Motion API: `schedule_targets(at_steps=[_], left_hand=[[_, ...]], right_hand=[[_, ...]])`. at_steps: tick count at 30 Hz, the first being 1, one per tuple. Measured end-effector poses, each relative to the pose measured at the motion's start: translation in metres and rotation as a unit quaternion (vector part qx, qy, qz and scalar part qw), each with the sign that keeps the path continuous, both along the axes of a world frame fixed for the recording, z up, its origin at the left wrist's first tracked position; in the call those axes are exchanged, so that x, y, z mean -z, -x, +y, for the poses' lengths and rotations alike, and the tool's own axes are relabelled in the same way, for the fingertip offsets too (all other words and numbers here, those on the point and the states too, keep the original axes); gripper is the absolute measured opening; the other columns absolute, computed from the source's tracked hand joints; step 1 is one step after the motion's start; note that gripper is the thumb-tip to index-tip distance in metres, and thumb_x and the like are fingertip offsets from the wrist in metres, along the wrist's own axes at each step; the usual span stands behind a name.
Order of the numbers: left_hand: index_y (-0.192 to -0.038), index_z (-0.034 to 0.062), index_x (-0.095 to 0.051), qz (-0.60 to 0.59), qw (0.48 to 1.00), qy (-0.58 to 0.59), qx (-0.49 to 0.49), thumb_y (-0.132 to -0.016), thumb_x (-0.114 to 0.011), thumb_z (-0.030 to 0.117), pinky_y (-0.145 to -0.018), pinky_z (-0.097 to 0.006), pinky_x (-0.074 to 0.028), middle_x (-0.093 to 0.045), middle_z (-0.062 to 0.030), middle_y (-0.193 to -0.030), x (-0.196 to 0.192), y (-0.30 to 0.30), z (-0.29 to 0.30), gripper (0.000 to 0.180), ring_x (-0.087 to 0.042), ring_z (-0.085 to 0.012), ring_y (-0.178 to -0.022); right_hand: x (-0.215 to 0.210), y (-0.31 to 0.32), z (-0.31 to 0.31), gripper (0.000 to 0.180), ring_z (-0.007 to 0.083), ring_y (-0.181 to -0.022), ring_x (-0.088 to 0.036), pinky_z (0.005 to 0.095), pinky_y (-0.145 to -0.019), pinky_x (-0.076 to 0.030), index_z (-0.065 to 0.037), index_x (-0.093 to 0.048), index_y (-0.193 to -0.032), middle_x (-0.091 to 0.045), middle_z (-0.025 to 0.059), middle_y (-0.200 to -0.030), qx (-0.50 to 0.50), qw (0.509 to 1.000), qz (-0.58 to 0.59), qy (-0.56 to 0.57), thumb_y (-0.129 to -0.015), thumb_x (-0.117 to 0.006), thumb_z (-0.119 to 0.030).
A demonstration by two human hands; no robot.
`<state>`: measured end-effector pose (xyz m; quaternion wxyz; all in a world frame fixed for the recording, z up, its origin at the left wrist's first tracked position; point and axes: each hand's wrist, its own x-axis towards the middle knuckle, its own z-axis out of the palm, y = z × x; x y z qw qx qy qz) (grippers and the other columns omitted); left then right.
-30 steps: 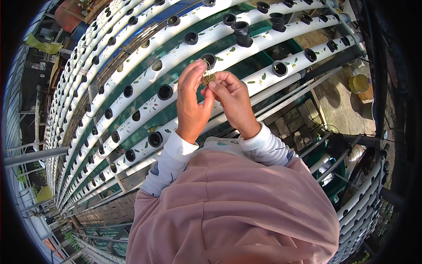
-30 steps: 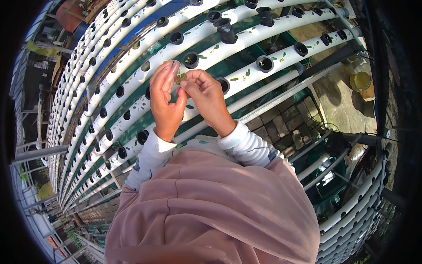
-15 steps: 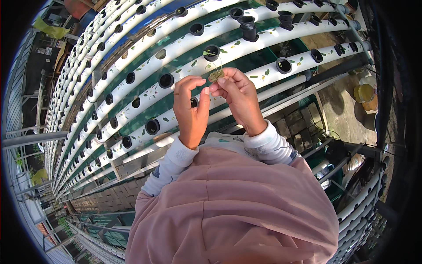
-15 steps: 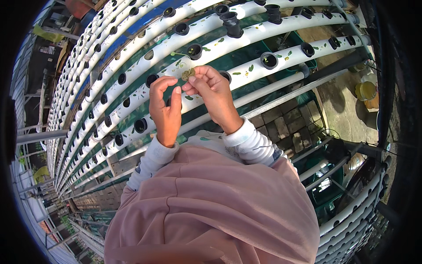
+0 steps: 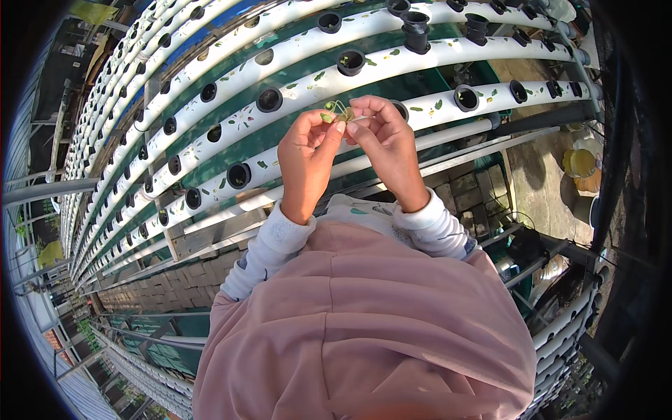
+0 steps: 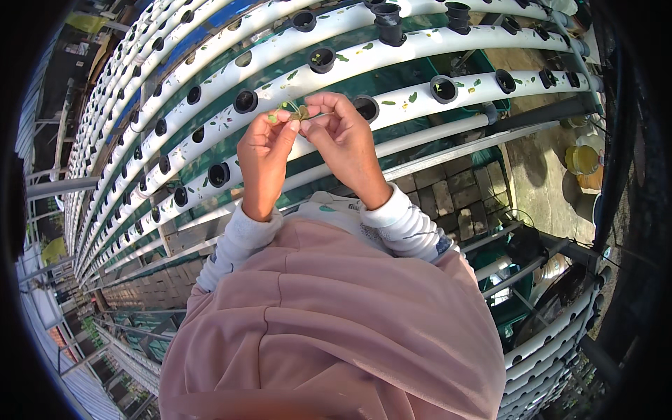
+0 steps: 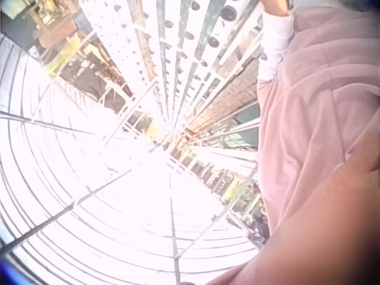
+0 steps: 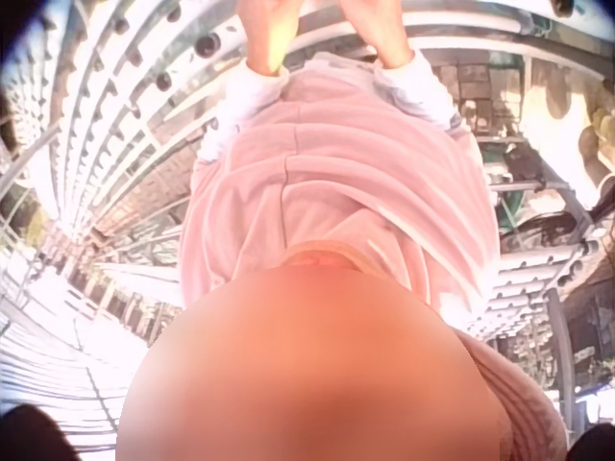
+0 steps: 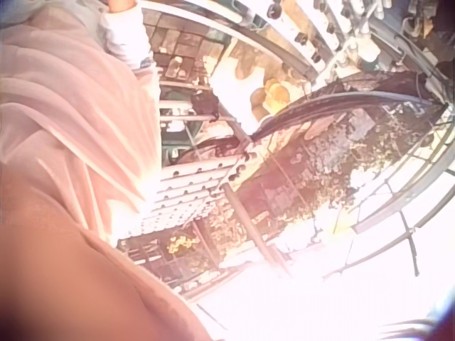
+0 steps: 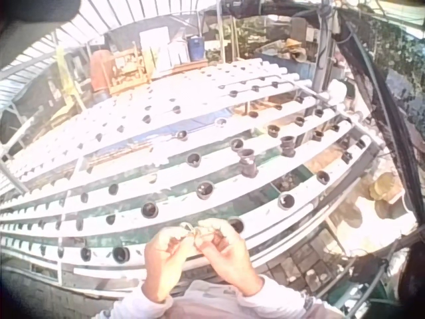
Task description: Harvesting small plants from hydroponic pipes by removing the net pots and extracting the seedlings.
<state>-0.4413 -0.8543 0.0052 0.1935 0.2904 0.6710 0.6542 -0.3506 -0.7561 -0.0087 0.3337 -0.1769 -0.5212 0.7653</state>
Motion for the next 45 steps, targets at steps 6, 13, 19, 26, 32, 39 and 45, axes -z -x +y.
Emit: schedule_targets(at_steps=[6,13,19,26,32,39,45], left_hand=[[-0.108,-0.0008,-0.061,-0.072,0.996,-0.041,0.043,-0.093,-0.064,0.000,-0.078,-0.023,-0.050,-0.067,-0.0066,-0.099,-0.002,0.001,0.003,0.016,-0.062,-0.0079,-0.084],[-0.109,-0.0004,-0.060,-0.097,0.994,-0.006,0.052,-0.095,-0.061,0.003,-0.075,-0.023,-0.049,-0.067,-0.0046,-0.096,0.000,0.008,0.004,0.014,-0.061,-0.0071,-0.082],[-0.105,-0.0017,-0.067,-0.018,0.999,0.022,0.021,-0.094,-0.065,0.008,-0.073,-0.024,-0.051,-0.070,-0.0063,-0.096,0.007,0.010,0.007,0.014,-0.063,-0.0087,-0.081],[-0.109,-0.0032,-0.068,-0.034,0.999,0.015,0.038,-0.094,-0.067,0.011,-0.076,-0.024,-0.052,-0.071,-0.0067,-0.098,0.008,0.010,0.006,0.021,-0.064,-0.0097,-0.083],[-0.110,-0.0030,-0.067,-0.105,0.993,-0.008,0.051,-0.095,-0.066,0.010,-0.073,-0.023,-0.051,-0.070,-0.0050,-0.098,0.007,0.013,0.004,0.020,-0.063,-0.0087,-0.081],[-0.105,-0.0011,-0.062,-0.113,0.992,-0.041,0.043,-0.094,-0.065,0.005,-0.077,-0.023,-0.050,-0.066,-0.0037,-0.097,0.009,0.012,0.002,0.013,-0.061,-0.0087,-0.085],[-0.108,0.0002,-0.060,-0.107,0.990,-0.081,0.043,-0.093,-0.064,0.000,-0.081,-0.024,-0.049,-0.064,-0.0043,-0.102,0.015,0.011,-0.001,0.016,-0.060,-0.0090,-0.091]], right_hand=[[0.000,-0.004,0.004,0.024,0.0108,-0.088,-0.065,0.0252,-0.078,-0.056,0.002,-0.059,-0.118,-0.065,0.0063,-0.104,-0.006,0.998,-0.013,-0.067,-0.095,-0.057,0.003],[-0.003,-0.002,0.009,0.020,0.0109,-0.082,-0.066,0.0241,-0.076,-0.056,0.002,-0.061,-0.114,-0.067,0.0052,-0.094,-0.021,0.999,-0.023,-0.006,-0.095,-0.060,0.000],[-0.004,-0.003,0.010,0.021,0.0099,-0.085,-0.065,0.0239,-0.078,-0.056,0.003,-0.061,-0.115,-0.068,0.0056,-0.100,-0.013,0.996,-0.053,-0.066,-0.095,-0.061,-0.001],[-0.002,0.001,0.009,0.023,0.0087,-0.085,-0.065,0.0230,-0.077,-0.053,0.002,-0.064,-0.114,-0.068,0.0045,-0.096,0.003,0.997,-0.034,-0.071,-0.091,-0.067,0.000],[-0.001,-0.001,0.011,0.022,0.0117,-0.092,-0.065,0.0263,-0.084,-0.056,0.004,-0.057,-0.116,-0.066,0.0082,-0.104,-0.021,0.995,-0.047,-0.091,-0.094,-0.059,0.003],[-0.001,-0.001,0.011,0.018,0.0118,-0.090,-0.065,0.0264,-0.082,-0.056,0.003,-0.055,-0.109,-0.063,0.0081,-0.105,-0.041,0.991,-0.076,-0.104,-0.092,-0.062,0.003],[0.002,0.003,0.009,0.017,0.0125,-0.090,-0.065,0.0275,-0.078,-0.056,0.002,-0.060,-0.108,-0.054,0.0093,-0.121,-0.012,0.996,-0.032,-0.083,-0.092,-0.064,0.000]])
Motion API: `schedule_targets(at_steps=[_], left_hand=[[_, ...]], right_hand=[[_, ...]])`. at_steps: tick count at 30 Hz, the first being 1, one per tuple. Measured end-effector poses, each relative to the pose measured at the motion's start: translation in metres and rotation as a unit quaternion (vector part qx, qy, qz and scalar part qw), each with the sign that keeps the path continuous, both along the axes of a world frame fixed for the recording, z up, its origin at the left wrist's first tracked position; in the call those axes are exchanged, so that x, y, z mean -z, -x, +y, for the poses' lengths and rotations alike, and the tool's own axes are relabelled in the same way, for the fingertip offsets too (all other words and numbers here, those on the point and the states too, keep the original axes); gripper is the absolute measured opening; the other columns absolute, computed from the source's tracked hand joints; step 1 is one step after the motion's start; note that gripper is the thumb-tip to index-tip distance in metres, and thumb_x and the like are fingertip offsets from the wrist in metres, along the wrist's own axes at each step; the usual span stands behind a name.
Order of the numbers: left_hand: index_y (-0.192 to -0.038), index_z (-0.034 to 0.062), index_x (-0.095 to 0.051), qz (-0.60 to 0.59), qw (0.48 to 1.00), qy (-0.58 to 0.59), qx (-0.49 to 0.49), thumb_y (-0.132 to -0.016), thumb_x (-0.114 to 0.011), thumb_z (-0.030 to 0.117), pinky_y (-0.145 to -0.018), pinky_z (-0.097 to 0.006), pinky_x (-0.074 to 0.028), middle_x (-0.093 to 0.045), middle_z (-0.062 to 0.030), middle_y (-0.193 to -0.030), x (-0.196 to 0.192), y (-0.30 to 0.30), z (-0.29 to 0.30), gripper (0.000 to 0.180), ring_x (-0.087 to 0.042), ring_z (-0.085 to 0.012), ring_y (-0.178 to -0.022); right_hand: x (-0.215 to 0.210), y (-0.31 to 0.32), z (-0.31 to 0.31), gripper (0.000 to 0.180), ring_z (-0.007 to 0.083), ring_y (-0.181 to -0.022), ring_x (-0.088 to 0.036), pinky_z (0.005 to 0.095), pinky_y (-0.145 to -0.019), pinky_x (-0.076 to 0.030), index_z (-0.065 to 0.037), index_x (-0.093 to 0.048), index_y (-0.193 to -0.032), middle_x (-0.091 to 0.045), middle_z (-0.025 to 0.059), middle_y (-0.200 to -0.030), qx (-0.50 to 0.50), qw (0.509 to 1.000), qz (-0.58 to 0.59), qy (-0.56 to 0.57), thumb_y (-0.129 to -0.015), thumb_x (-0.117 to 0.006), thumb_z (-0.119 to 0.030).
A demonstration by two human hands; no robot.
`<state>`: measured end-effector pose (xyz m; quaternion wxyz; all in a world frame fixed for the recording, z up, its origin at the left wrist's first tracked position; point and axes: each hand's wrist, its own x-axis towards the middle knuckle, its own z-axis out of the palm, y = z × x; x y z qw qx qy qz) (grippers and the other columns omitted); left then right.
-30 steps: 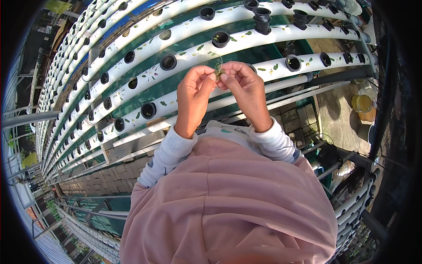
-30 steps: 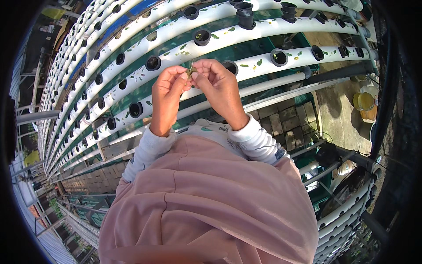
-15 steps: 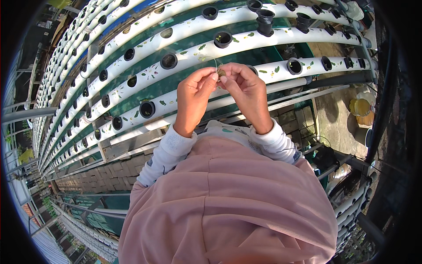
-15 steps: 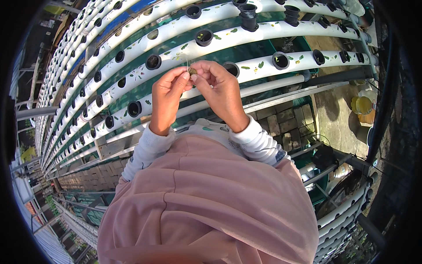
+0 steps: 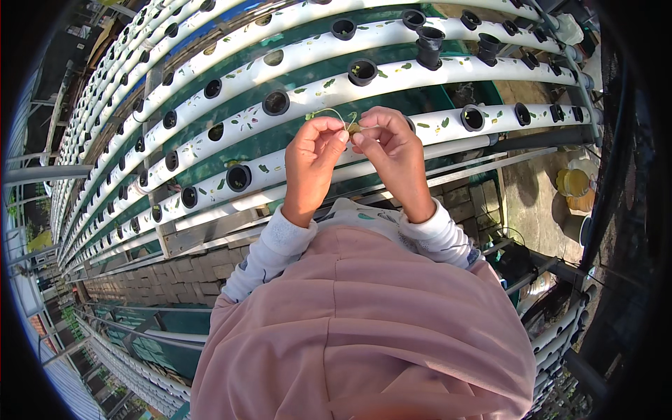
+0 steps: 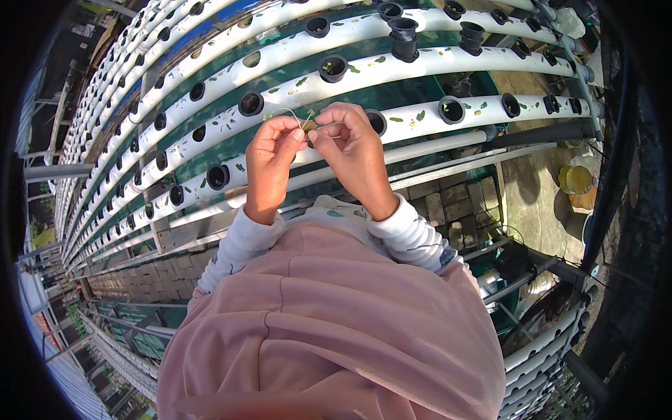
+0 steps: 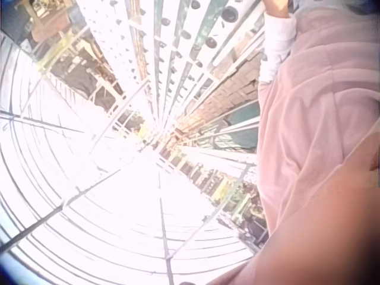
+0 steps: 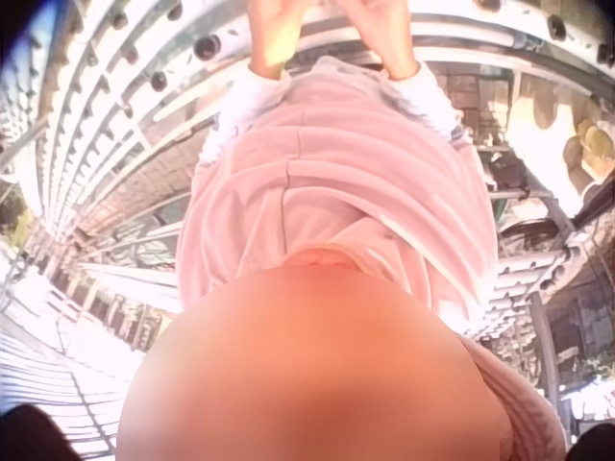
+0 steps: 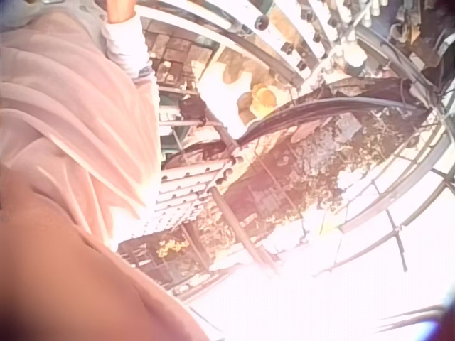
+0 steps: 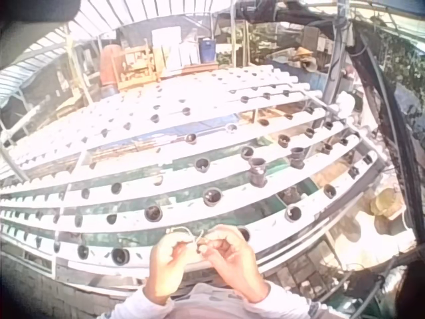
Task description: Harvesting small plants from hydroponic pipes by removing the net pots and extracting the seedlings.
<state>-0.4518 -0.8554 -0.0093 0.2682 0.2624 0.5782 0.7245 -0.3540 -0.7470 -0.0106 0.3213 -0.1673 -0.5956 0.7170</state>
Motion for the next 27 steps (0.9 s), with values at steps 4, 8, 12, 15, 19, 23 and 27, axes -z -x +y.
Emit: schedule_targets(at_steps=[4,8,12,15,19,23,27], left_hand=[[-0.108,0.0002,-0.059,0.038,0.999,0.022,0.000,-0.093,-0.064,-0.001,-0.082,-0.024,-0.049,-0.064,-0.0042,-0.103,0.004,0.001,-0.003,0.016,-0.061,-0.0090,-0.092],[-0.107,0.0006,-0.060,0.014,0.999,0.008,0.029,-0.091,-0.066,-0.001,-0.082,-0.023,-0.049,-0.064,-0.0035,-0.103,0.008,0.000,-0.005,0.017,-0.061,-0.0087,-0.091],[-0.107,0.0020,-0.060,-0.051,0.997,0.033,0.050,-0.091,-0.067,0.000,-0.082,-0.024,-0.051,-0.063,-0.0031,-0.102,0.011,-0.002,-0.008,0.018,-0.062,-0.0095,-0.090],[-0.107,0.0035,-0.059,-0.167,0.985,0.010,0.051,-0.092,-0.066,0.003,-0.082,-0.026,-0.052,-0.063,-0.0032,-0.101,0.013,-0.003,-0.009,0.016,-0.063,-0.0116,-0.090],[-0.105,0.0053,-0.058,-0.284,0.957,-0.035,0.048,-0.095,-0.065,0.008,-0.084,-0.029,-0.052,-0.063,-0.0042,-0.101,0.018,-0.002,-0.011,0.013,-0.064,-0.0149,-0.092],[-0.105,0.0065,-0.057,-0.332,0.939,-0.065,0.056,-0.096,-0.063,0.010,-0.087,-0.031,-0.051,-0.063,-0.0056,-0.102,0.023,0.000,-0.013,0.011,-0.064,-0.0167,-0.094],[-0.105,0.0071,-0.056,-0.348,0.934,-0.070,0.036,-0.097,-0.062,0.011,-0.088,-0.032,-0.051,-0.064,-0.0067,-0.103,0.024,-0.001,-0.015,0.010,-0.064,-0.0180,-0.095]], right_hand=[[-0.002,-0.002,0.003,0.013,0.0140,-0.094,-0.064,0.0291,-0.078,-0.057,0.002,-0.066,-0.104,-0.054,0.0093,-0.124,-0.010,0.998,-0.046,0.051,-0.095,-0.061,-0.007],[0.000,-0.002,0.005,0.014,0.0132,-0.097,-0.062,0.0280,-0.077,-0.055,-0.001,-0.070,-0.100,-0.055,0.0080,-0.124,-0.017,0.994,-0.078,0.080,-0.096,-0.062,-0.012],[0.007,-0.001,0.004,0.011,0.0121,-0.097,-0.061,0.0273,-0.079,-0.053,-0.004,-0.071,-0.099,-0.056,0.0073,-0.125,-0.032,0.986,-0.070,0.151,-0.094,-0.064,-0.012],[0.010,-0.001,0.003,0.010,0.0117,-0.097,-0.062,0.0272,-0.080,-0.053,-0.004,-0.071,-0.099,-0.056,0.0075,-0.126,-0.033,0.985,-0.054,0.158,-0.094,-0.065,-0.011],[0.009,-0.002,0.001,0.010,0.0110,-0.095,-0.062,0.0268,-0.080,-0.052,-0.002,-0.070,-0.100,-0.056,0.0078,-0.127,-0.019,0.993,-0.039,0.111,-0.094,-0.065,-0.009],[0.008,-0.002,-0.004,0.009,0.0095,-0.090,-0.062,0.0243,-0.081,-0.051,0.001,-0.069,-0.099,-0.056,0.0094,-0.124,0.001,0.996,-0.014,0.087,-0.091,-0.065,-0.002],[0.011,0.000,-0.006,0.011,0.0107,-0.095,-0.062,0.0251,-0.080,-0.053,0.000,-0.067,-0.100,-0.056,0.0096,-0.123,0.004,0.999,0.013,0.037,-0.090,-0.065,0.001]])
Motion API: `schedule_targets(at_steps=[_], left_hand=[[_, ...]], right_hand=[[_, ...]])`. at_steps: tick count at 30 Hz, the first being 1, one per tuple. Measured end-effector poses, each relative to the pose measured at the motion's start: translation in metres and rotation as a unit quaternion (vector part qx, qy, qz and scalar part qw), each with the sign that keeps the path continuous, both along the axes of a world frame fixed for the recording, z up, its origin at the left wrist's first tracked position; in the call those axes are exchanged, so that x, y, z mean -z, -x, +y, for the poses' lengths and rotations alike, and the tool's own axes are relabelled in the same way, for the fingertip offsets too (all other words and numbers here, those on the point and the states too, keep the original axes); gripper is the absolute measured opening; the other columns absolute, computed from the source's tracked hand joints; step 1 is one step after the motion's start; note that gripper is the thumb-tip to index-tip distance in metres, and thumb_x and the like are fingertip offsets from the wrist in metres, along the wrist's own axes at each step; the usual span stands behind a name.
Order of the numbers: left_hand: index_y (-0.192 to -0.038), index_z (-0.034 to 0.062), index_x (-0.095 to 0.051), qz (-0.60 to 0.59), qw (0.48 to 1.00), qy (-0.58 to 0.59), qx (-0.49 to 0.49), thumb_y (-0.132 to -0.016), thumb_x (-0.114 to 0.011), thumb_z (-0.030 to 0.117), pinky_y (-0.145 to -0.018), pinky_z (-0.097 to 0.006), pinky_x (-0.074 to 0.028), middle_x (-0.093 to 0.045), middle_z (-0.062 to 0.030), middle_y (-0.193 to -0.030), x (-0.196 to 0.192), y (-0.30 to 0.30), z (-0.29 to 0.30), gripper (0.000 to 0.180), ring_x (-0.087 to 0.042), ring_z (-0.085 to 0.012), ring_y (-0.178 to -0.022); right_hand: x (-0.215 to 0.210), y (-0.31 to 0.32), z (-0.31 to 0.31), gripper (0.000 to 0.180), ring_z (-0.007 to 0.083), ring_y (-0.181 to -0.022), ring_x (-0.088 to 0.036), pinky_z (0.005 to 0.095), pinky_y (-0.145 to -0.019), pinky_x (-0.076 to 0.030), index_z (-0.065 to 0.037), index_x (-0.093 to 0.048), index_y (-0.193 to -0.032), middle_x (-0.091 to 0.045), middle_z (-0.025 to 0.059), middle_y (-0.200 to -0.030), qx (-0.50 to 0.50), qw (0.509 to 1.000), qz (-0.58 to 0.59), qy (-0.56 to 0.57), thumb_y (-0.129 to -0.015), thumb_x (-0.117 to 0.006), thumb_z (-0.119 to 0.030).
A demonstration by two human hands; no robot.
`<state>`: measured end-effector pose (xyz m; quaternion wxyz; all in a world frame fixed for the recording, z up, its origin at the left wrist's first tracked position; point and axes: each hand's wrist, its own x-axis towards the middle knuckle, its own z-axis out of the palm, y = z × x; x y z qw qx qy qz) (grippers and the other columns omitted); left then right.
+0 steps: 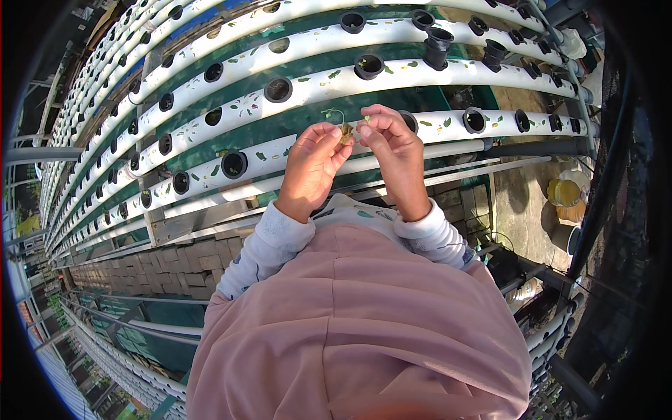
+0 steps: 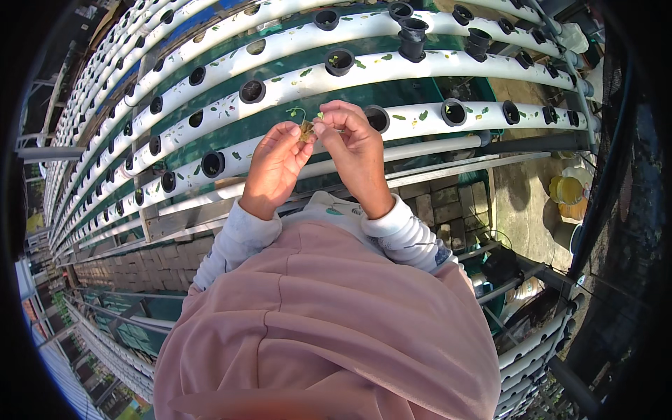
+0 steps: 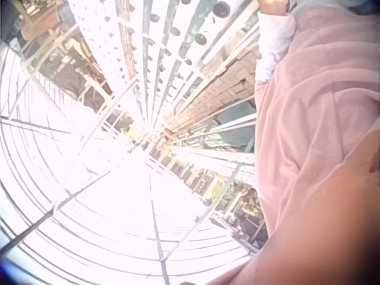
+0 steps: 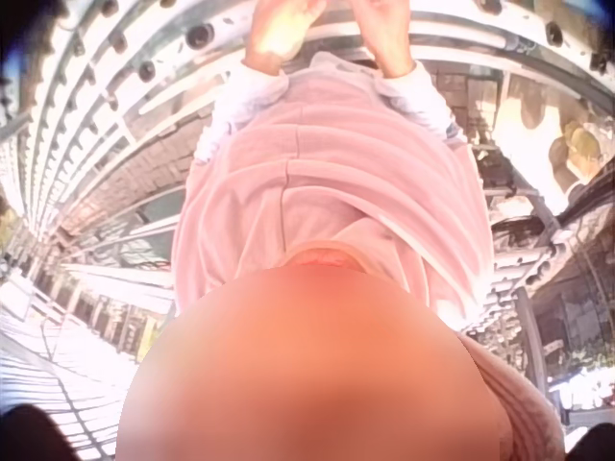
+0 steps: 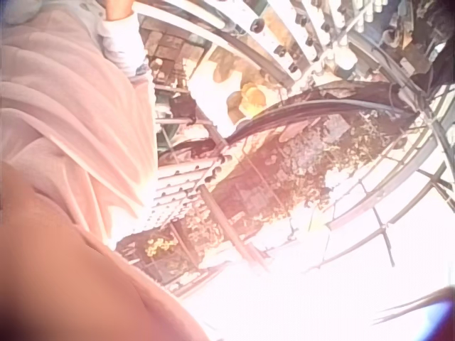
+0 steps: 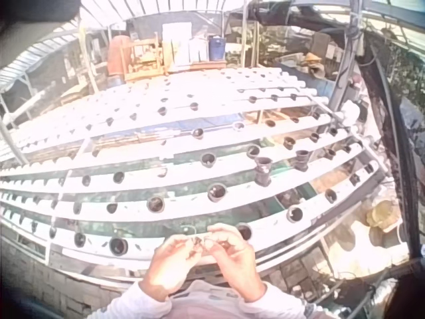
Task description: Harvesting small plants from hydroponic pipes by removing the net pots and extracting the seedlings.
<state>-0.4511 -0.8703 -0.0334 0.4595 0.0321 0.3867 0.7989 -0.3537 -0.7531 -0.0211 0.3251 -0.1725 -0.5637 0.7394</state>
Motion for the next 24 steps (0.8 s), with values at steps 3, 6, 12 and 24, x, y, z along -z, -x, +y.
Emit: schedule_targets(at_steps=[3,6,12,24], left_hand=[[-0.107,0.0073,-0.055,-0.006,1.000,-0.005,-0.021,-0.097,-0.061,0.010,-0.088,-0.032,-0.052,-0.064,-0.0072,-0.105,-0.001,-0.002,-0.001,0.011,-0.065,-0.0187,-0.096],[-0.108,0.0075,-0.055,0.004,0.999,-0.005,-0.046,-0.097,-0.061,0.010,-0.086,-0.032,-0.053,-0.064,-0.0071,-0.105,-0.003,-0.004,-0.001,0.013,-0.066,-0.0191,-0.097],[-0.105,0.0058,-0.057,0.114,0.986,0.081,-0.090,-0.095,-0.065,0.009,-0.077,-0.027,-0.054,-0.065,-0.0060,-0.100,-0.003,-0.004,-0.003,0.013,-0.065,-0.0145,-0.092],[-0.105,-0.0006,-0.058,0.338,0.930,0.078,-0.122,-0.090,-0.064,-0.006,-0.079,-0.025,-0.054,-0.065,-0.0074,-0.103,0.000,-0.007,-0.002,0.017,-0.065,-0.0119,-0.091]], right_hand=[[0.003,0.001,-0.002,0.011,0.0110,-0.097,-0.061,0.0253,-0.078,-0.053,0.000,-0.066,-0.100,-0.056,0.0101,-0.123,0.001,0.999,0.015,-0.046,-0.090,-0.065,0.002],[0.005,0.001,-0.003,0.011,0.0110,-0.096,-0.061,0.0252,-0.077,-0.053,0.000,-0.066,-0.101,-0.056,0.0104,-0.123,-0.003,0.996,0.011,-0.093,-0.090,-0.065,0.002],[0.005,0.003,-0.007,0.012,0.0103,-0.093,-0.061,0.0248,-0.076,-0.054,0.002,-0.065,-0.102,-0.058,0.0103,-0.119,-0.020,0.998,-0.019,-0.059,-0.090,-0.066,0.000],[0.006,0.008,-0.010,0.030,0.0117,-0.093,-0.063,0.0271,-0.083,-0.055,0.003,-0.054,-0.114,-0.063,0.0071,-0.102,-0.065,0.997,-0.012,0.047,-0.087,-0.065,0.006]])
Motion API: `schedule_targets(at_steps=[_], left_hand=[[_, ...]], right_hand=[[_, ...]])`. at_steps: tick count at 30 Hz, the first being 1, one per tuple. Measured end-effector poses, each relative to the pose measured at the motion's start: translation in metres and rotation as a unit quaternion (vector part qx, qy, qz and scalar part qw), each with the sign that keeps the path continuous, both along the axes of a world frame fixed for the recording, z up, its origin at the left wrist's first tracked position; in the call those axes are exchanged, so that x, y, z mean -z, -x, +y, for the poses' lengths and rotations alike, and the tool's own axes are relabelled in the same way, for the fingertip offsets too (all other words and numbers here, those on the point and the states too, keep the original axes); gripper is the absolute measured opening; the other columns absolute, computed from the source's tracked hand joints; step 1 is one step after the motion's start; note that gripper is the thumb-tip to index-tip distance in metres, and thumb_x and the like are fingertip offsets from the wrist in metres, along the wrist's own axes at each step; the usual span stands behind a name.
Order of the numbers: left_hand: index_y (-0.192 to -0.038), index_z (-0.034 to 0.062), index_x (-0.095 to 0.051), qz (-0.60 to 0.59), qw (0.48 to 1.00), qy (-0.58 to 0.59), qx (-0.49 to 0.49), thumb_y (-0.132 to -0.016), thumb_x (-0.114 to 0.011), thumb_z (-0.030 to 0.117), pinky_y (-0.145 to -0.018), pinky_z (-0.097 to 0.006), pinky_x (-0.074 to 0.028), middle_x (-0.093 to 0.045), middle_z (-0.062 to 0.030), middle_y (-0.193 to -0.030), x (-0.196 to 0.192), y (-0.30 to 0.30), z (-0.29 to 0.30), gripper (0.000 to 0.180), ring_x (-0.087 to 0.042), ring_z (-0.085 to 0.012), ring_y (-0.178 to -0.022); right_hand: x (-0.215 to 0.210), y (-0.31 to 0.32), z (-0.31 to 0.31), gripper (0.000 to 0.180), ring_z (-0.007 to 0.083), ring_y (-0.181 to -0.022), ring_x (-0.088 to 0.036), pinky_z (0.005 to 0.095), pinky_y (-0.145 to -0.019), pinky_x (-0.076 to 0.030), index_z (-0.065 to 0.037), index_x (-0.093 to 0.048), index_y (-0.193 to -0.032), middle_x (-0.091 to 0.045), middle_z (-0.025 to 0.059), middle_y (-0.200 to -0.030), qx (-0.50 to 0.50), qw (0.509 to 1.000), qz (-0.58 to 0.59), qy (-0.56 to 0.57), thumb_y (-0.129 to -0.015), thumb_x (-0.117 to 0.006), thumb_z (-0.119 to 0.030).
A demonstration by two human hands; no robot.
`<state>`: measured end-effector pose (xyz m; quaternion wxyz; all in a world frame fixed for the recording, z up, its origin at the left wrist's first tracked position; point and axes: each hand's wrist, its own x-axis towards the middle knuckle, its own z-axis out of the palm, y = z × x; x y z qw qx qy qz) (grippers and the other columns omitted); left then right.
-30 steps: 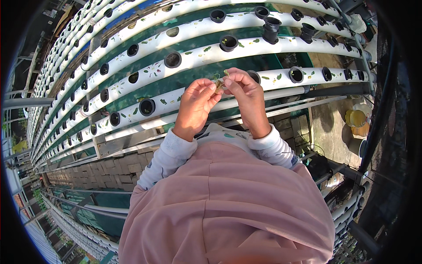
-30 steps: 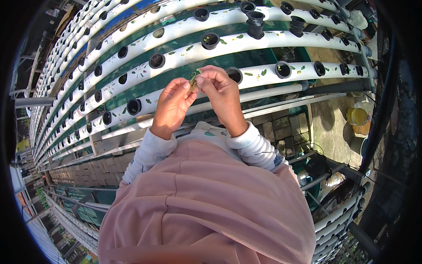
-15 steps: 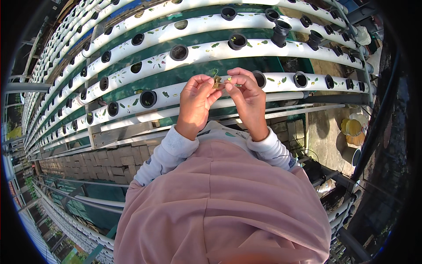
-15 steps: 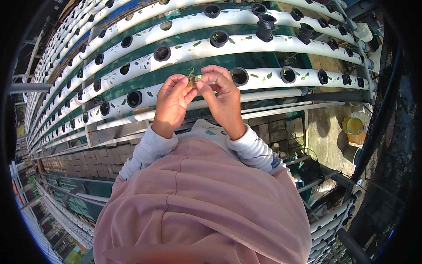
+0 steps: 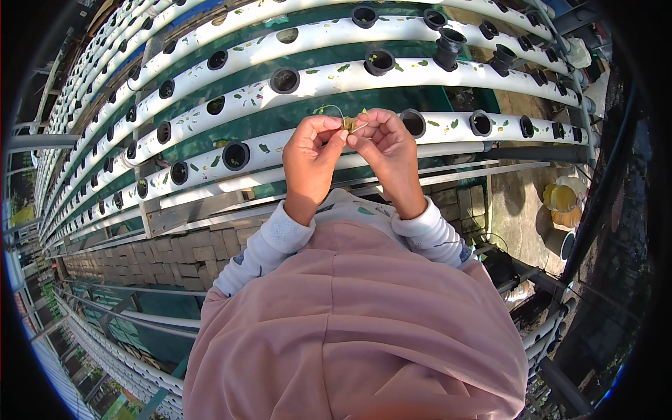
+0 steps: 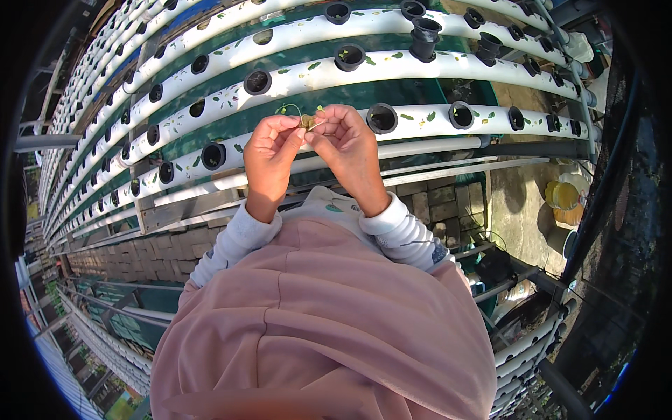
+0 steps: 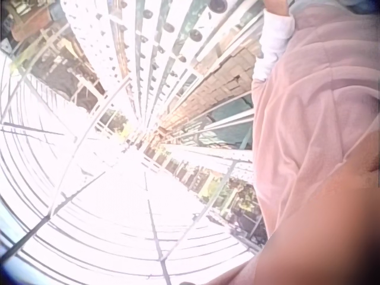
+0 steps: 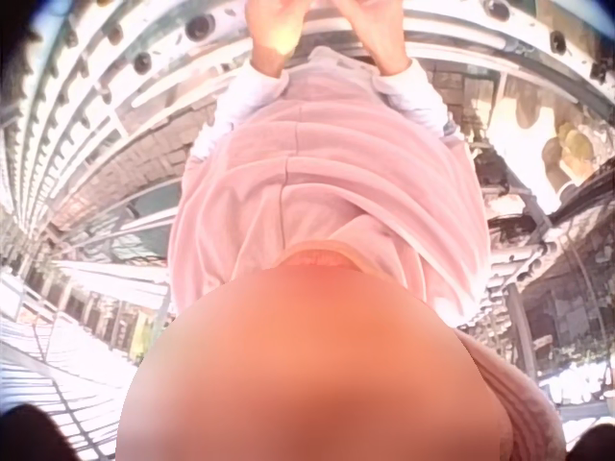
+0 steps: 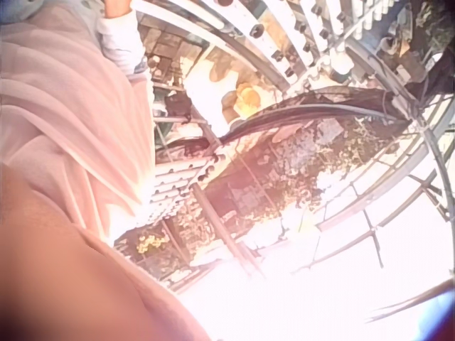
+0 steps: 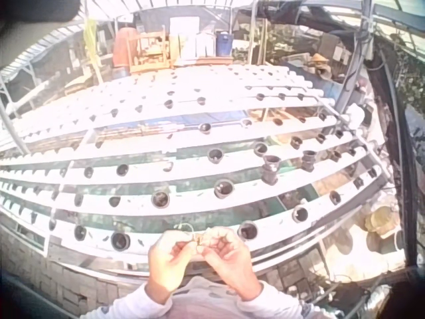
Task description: Harvesting small plants from hydroponic pipes by removing the net pots and extracting the seedlings.
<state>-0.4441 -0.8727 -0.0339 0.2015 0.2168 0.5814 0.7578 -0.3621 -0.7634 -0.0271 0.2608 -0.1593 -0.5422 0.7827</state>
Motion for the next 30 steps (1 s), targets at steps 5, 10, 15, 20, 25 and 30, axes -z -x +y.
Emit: schedule_targets(at_steps=[5,10,15,20,25,30], left_hand=[[-0.105,-0.0004,-0.058,0.022,1.000,0.004,-0.004,-0.090,-0.064,-0.008,-0.079,-0.024,-0.054,-0.066,-0.0076,-0.104,-0.0007,0.0020,-0.0012,0.018,-0.066,-0.0129,-0.093],[-0.105,-0.0003,-0.058,0.072,0.997,0.018,-0.019,-0.089,-0.064,-0.009,-0.078,-0.025,-0.055,-0.066,-0.0082,-0.104,-0.0025,0.0026,-0.0019,0.020,-0.066,-0.0132,-0.094],[-0.105,-0.0005,-0.058,0.060,0.998,0.021,-0.014,-0.088,-0.064,-0.009,-0.078,-0.025,-0.056,-0.067,-0.0088,-0.103,-0.0073,0.0012,-0.0021,0.020,-0.067,-0.0133,-0.092],[-0.105,-0.0006,-0.058,0.050,0.998,0.032,-0.003,-0.088,-0.064,-0.008,-0.076,-0.024,-0.056,-0.068,-0.0082,-0.099,-0.0098,0.0009,-0.0036,0.019,-0.068,-0.0131,-0.089],[-0.103,-0.0001,-0.058,0.051,0.998,0.045,-0.005,-0.088,-0.065,-0.009,-0.076,-0.024,-0.056,-0.068,-0.0077,-0.097,-0.0091,0.0000,-0.0043,0.019,-0.068,-0.0133,-0.090],[-0.102,-0.0006,-0.058,0.024,1.000,0.019,0.005,-0.088,-0.065,-0.008,-0.075,-0.024,-0.056,-0.068,-0.0076,-0.097,-0.0073,0.0003,-0.0042,0.018,-0.068,-0.0122,-0.087]], right_hand=[[-0.0002,0.0016,0.0025,0.035,0.0117,-0.096,-0.061,0.0279,-0.086,-0.054,0.003,-0.052,-0.117,-0.062,0.0075,-0.104,-0.011,0.999,0.012,0.034,-0.084,-0.065,0.008],[-0.0025,0.0032,-0.0007,0.034,0.0137,-0.095,-0.062,0.0300,-0.087,-0.054,0.003,-0.051,-0.119,-0.061,0.0077,-0.105,-0.009,1.000,0.009,0.014,-0.087,-0.062,0.007],[-0.0033,0.0040,-0.0007,0.035,0.0139,-0.092,-0.063,0.0291,-0.084,-0.055,0.003,-0.050,-0.119,-0.062,0.0080,-0.104,0.004,1.000,-0.002,0.022,-0.087,-0.064,0.006],[-0.0017,0.0019,0.0007,0.034,0.0141,-0.089,-0.064,0.0288,-0.081,-0.056,0.004,-0.050,-0.119,-0.062,0.0084,-0.101,0.005,1.000,-0.011,0.013,-0.088,-0.062,0.007],[-0.0016,0.0011,0.0007,0.034,0.0148,-0.089,-0.065,0.0285,-0.079,-0.057,0.004,-0.049,-0.120,-0.063,0.0086,-0.100,0.005,1.000,-0.021,-0.007,-0.089,-0.060,0.007],[-0.0031,0.0004,0.0012,0.034,0.0157,-0.084,-0.066,0.0285,-0.076,-0.057,0.005,-0.048,-0.121,-0.064,0.0101,-0.097,0.000,1.000,-0.027,0.001,-0.089,-0.059,0.007]])
